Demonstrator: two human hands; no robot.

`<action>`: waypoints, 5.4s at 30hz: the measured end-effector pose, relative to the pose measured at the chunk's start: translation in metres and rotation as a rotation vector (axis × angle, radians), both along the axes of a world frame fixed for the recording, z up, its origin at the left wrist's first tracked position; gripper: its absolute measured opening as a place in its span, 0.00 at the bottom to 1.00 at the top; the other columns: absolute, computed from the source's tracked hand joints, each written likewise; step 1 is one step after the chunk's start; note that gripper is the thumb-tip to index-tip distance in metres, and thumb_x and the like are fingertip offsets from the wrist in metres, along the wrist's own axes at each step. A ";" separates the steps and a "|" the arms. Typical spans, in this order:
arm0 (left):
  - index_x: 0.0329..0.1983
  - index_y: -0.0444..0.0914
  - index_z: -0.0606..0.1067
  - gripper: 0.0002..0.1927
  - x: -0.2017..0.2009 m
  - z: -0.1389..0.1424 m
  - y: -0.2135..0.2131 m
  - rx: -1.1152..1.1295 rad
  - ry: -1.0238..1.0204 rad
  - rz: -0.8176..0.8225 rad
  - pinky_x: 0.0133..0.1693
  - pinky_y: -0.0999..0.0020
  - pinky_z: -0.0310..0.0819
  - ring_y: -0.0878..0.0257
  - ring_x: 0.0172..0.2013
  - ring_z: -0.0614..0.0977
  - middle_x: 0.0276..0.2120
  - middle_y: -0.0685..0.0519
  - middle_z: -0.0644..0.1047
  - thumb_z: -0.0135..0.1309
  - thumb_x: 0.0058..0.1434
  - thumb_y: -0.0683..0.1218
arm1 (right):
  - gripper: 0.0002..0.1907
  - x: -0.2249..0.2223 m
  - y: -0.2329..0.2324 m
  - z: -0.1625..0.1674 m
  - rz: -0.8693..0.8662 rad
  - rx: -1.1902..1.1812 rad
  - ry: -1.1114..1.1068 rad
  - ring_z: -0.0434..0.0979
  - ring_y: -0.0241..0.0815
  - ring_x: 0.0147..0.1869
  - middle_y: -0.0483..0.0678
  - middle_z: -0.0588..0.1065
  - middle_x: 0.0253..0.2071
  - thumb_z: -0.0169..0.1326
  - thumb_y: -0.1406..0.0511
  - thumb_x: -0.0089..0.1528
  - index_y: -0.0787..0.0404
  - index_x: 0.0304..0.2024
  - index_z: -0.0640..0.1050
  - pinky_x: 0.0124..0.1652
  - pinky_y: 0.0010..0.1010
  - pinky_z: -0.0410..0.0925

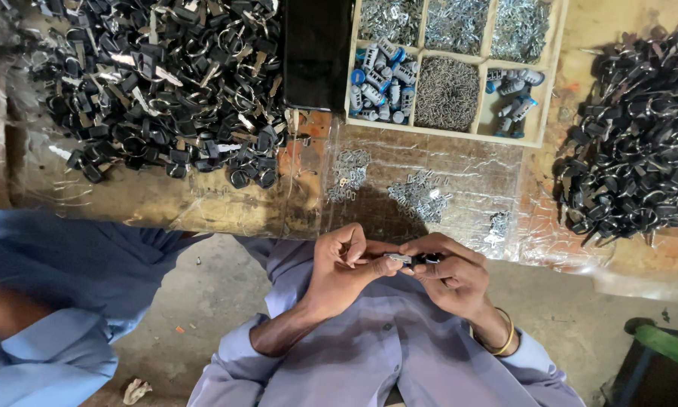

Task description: The person sits at a workbench covered with piles of keychains and a compartment tray of small metal hardware. They pick small metal parts from the tray, fit them onto a keychain fob by hand, and set the finished piece down, repeating the assembly cycle.

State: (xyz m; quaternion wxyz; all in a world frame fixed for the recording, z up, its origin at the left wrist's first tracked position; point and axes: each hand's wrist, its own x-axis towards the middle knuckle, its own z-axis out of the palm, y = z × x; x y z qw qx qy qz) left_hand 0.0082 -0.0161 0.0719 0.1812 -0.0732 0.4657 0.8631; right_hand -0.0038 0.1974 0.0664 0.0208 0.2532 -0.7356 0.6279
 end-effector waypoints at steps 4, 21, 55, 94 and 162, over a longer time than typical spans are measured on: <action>0.27 0.40 0.58 0.24 0.002 -0.001 0.000 -0.069 0.060 -0.007 0.39 0.72 0.84 0.58 0.46 0.86 0.42 0.36 0.83 0.64 0.60 0.32 | 0.14 0.001 -0.001 -0.002 -0.037 -0.029 -0.048 0.85 0.52 0.49 0.59 0.79 0.44 0.66 0.74 0.57 0.62 0.37 0.72 0.41 0.36 0.79; 0.27 0.41 0.56 0.26 0.004 0.006 -0.003 -0.117 0.082 -0.008 0.33 0.74 0.81 0.57 0.47 0.86 0.43 0.35 0.84 0.62 0.62 0.33 | 0.14 0.002 -0.006 -0.011 -0.007 -0.095 0.006 0.85 0.52 0.48 0.59 0.79 0.43 0.64 0.75 0.59 0.62 0.37 0.71 0.43 0.37 0.81; 0.34 0.37 0.63 0.18 0.000 0.004 -0.007 -0.100 0.049 -0.018 0.43 0.73 0.84 0.62 0.47 0.85 0.37 0.49 0.79 0.63 0.61 0.33 | 0.14 0.012 -0.007 -0.021 -0.065 -0.095 -0.114 0.84 0.51 0.52 0.62 0.79 0.47 0.64 0.76 0.59 0.62 0.39 0.71 0.43 0.33 0.80; 0.40 0.37 0.82 0.11 0.008 -0.011 -0.094 -1.127 0.268 0.880 0.38 0.68 0.76 0.61 0.38 0.81 0.42 0.49 0.78 0.70 0.56 0.41 | 0.14 -0.138 -0.161 0.059 0.581 0.506 -0.153 0.79 0.39 0.34 0.44 0.82 0.42 0.64 0.71 0.58 0.58 0.47 0.83 0.32 0.29 0.70; 0.27 0.39 0.61 0.20 -0.020 -0.004 -0.035 0.107 -0.001 0.403 0.43 0.66 0.85 0.59 0.43 0.86 0.41 0.37 0.83 0.61 0.59 0.31 | 0.18 -0.103 -0.034 0.080 0.334 0.467 -0.003 0.85 0.43 0.47 0.49 0.81 0.46 0.57 0.80 0.53 0.61 0.44 0.83 0.43 0.30 0.76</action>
